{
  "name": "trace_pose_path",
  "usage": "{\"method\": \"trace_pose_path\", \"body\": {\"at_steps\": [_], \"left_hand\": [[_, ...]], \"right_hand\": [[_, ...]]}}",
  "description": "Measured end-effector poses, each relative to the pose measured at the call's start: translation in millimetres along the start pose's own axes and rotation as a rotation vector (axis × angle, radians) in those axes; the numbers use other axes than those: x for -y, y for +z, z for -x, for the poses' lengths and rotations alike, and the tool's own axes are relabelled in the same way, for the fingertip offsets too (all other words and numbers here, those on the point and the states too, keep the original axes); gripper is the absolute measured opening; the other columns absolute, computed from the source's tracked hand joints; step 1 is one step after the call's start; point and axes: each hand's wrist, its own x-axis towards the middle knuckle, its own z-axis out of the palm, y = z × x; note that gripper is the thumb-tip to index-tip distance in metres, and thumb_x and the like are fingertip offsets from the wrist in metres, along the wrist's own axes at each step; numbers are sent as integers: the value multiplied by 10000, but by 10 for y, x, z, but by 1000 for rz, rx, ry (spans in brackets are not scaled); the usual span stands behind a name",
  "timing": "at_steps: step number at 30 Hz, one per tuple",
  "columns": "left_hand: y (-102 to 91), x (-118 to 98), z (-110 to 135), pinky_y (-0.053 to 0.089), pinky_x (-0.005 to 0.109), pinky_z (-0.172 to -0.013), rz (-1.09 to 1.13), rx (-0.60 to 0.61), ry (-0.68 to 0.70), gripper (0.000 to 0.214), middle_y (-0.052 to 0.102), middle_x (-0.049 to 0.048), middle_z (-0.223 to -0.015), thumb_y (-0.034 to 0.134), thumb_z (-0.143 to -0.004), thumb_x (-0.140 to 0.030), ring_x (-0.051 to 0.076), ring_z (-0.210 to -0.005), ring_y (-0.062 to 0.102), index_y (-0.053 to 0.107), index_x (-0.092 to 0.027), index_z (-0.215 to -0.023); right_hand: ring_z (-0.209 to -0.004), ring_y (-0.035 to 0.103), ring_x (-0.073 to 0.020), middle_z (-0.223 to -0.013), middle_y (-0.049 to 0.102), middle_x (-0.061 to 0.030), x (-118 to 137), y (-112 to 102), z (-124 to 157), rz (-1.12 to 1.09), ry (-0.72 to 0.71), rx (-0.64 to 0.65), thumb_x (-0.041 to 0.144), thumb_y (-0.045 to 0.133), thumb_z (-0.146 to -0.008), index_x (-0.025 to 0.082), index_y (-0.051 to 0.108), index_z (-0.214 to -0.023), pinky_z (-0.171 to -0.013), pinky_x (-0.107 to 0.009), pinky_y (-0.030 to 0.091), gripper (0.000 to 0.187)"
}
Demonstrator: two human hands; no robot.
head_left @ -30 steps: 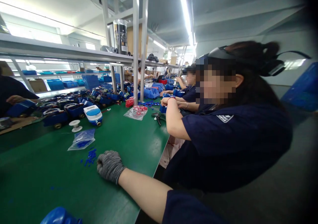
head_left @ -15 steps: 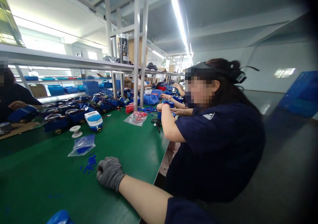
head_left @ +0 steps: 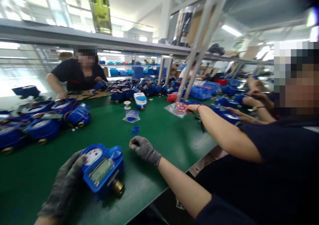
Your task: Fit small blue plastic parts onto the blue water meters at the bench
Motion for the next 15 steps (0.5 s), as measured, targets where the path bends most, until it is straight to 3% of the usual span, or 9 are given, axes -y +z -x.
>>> {"method": "trace_pose_path", "body": {"at_steps": [3, 6, 15], "left_hand": [[-88, 97, 5, 547, 340, -830, 117, 43, 11, 583, 677, 84, -1143, 777, -736, -514, 293, -1031, 631, 615, -186, -1189], [-64, 160, -89, 536, 345, -827, 166, 63, 62, 551, 686, 104, -1117, 773, -749, -493, 274, -969, 648, 622, -155, -1157], [-80, 228, -148, 503, 383, -885, 197, 114, 132, 475, 690, 110, -1088, 751, -781, -475, 281, -985, 636, 656, -156, -1121]], "right_hand": [[-795, 622, -136, -835, 680, -6, 285, 26, 101, -191, -81, 48, 164, 602, -853, 164, 657, -852, -757, -238, 486, 55], [-792, 607, -140, -826, 667, -8, 429, 27, 199, -234, -78, 73, 149, 608, -834, 162, 655, -833, -757, -246, 478, 48], [-786, 601, -159, -830, 651, -14, 338, 100, 516, -330, -36, 102, 286, 562, -880, 191, 633, -838, -728, -258, 487, 125]]}}
